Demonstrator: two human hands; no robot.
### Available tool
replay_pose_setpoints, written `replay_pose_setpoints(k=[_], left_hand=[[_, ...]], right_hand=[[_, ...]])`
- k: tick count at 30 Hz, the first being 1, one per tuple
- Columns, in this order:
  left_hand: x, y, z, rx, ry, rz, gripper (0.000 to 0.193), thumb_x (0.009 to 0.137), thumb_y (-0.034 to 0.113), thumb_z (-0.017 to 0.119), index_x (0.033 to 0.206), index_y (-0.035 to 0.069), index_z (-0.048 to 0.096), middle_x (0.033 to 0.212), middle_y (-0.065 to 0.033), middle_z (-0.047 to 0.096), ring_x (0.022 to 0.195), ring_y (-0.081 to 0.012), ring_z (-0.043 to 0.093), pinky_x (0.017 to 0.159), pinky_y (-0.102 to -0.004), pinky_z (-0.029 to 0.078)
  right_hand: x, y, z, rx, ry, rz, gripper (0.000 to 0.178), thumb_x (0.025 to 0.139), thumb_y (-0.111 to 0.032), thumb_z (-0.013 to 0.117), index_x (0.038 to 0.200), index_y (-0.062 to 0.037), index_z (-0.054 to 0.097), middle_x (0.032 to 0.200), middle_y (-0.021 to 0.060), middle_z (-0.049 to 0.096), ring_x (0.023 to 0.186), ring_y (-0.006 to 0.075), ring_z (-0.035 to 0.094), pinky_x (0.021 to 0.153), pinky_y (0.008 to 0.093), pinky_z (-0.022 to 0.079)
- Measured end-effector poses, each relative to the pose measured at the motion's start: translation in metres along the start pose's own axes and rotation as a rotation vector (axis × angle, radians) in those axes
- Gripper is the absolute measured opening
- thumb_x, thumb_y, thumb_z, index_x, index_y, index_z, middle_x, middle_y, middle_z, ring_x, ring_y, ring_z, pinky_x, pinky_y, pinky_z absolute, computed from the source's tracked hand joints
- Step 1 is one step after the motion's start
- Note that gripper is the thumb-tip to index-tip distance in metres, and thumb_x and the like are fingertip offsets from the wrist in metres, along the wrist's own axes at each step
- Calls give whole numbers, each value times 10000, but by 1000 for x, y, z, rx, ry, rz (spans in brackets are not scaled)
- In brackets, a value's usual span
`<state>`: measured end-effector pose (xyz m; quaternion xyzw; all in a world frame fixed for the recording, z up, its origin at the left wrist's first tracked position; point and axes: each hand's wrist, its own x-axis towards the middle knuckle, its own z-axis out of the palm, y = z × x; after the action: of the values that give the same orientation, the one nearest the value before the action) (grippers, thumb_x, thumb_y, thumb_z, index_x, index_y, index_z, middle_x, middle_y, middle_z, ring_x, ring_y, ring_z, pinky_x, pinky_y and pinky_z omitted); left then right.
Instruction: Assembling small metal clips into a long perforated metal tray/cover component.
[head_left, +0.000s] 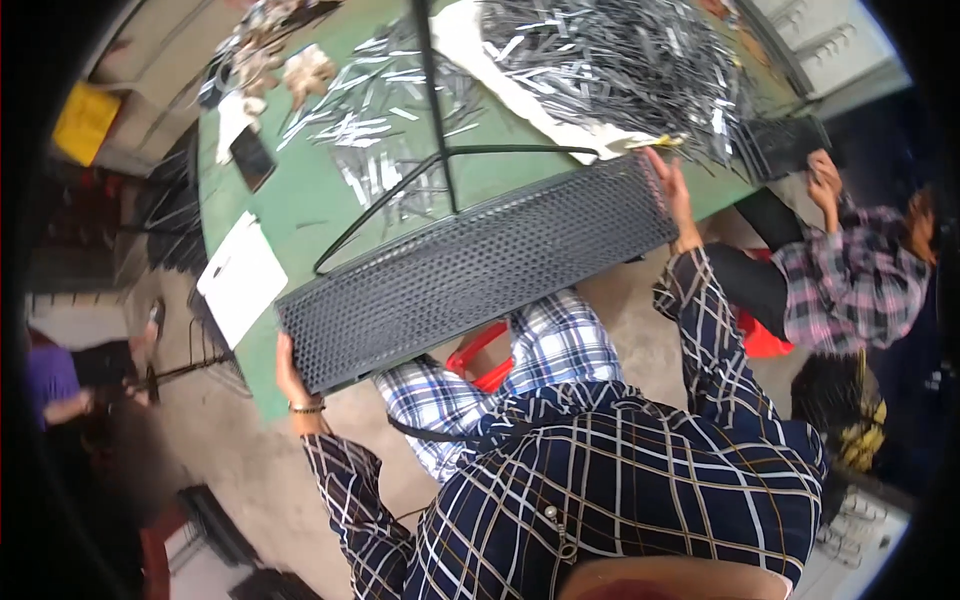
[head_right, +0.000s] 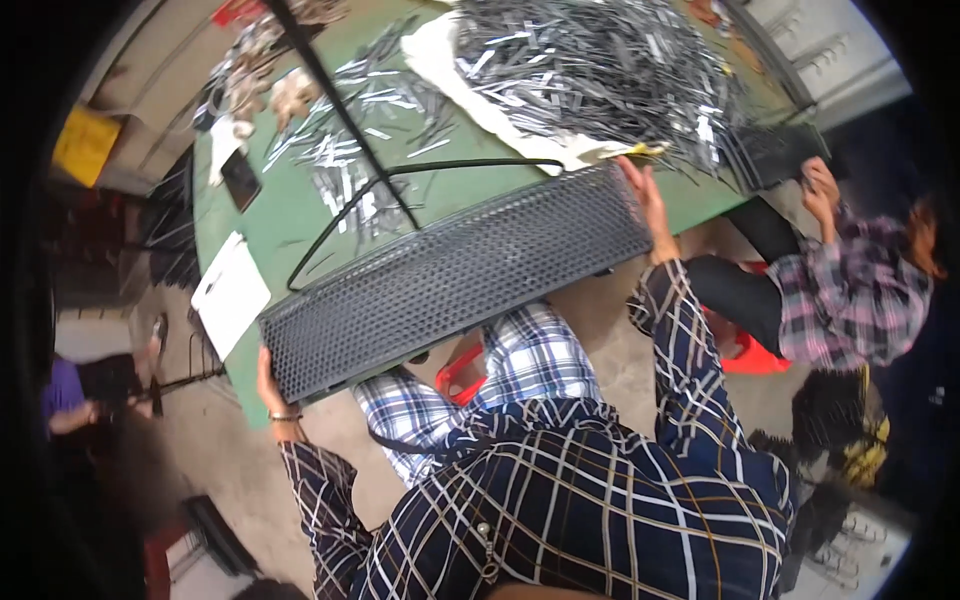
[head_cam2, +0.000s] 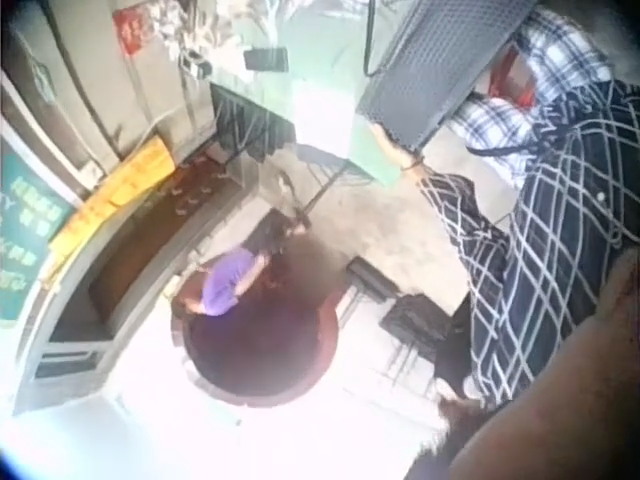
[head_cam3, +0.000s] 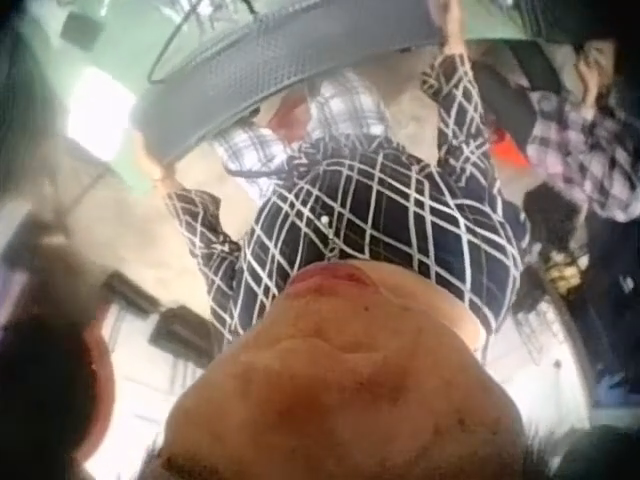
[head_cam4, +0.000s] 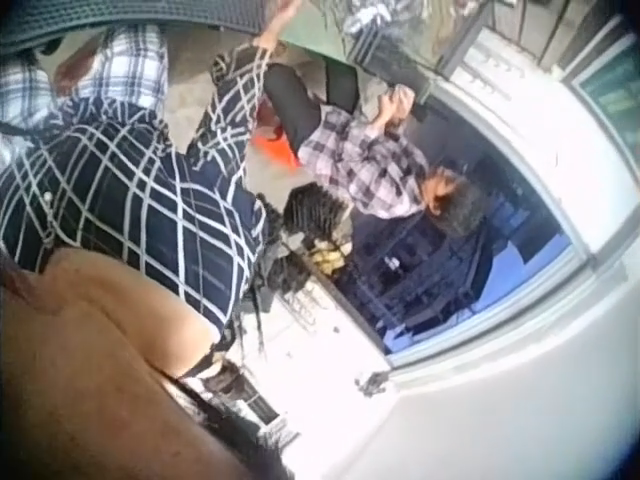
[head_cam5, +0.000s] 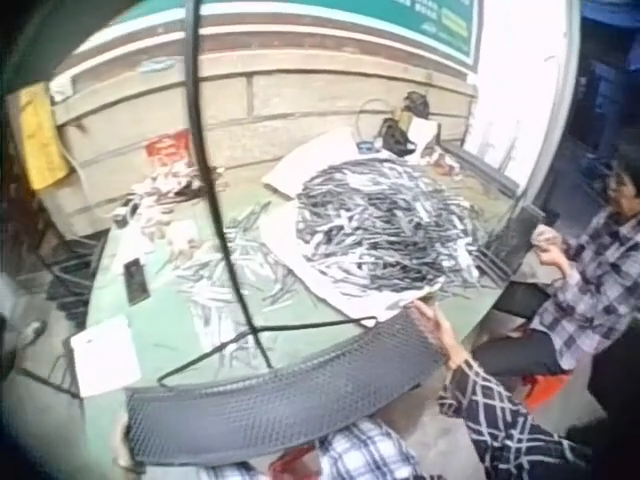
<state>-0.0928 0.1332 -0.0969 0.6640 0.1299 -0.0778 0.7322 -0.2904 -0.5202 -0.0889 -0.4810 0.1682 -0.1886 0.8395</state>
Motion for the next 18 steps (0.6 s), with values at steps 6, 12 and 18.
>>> replay_pose_setpoints(k=[6,12,18], left_hand=[[-15,15,35,-131,-107,-45,458,924,213,493,1303,-39,443,1288,-83,511,1156,-175,491,990,-293,368],[-12,13,21,-5,-130,111,495,928,219,471,1329,-62,398,1314,-102,482,1190,-173,460,1014,-291,335],[-15,28,27,136,-130,303,421,940,179,474,1308,-23,446,1315,-115,489,1192,-196,476,1012,-296,351]], right_hand=[[-16,-10,18,3,13,18,610,974,-452,319,1389,-4,316,1356,94,439,1197,189,461,1013,303,352],[-1,3,1,21,19,88,529,981,-381,366,1347,-1,397,1287,92,507,1154,165,496,986,290,378],[21,-47,10,-751,145,-147,331,923,-209,543,1176,2,571,1060,81,641,939,145,612,808,243,481]])
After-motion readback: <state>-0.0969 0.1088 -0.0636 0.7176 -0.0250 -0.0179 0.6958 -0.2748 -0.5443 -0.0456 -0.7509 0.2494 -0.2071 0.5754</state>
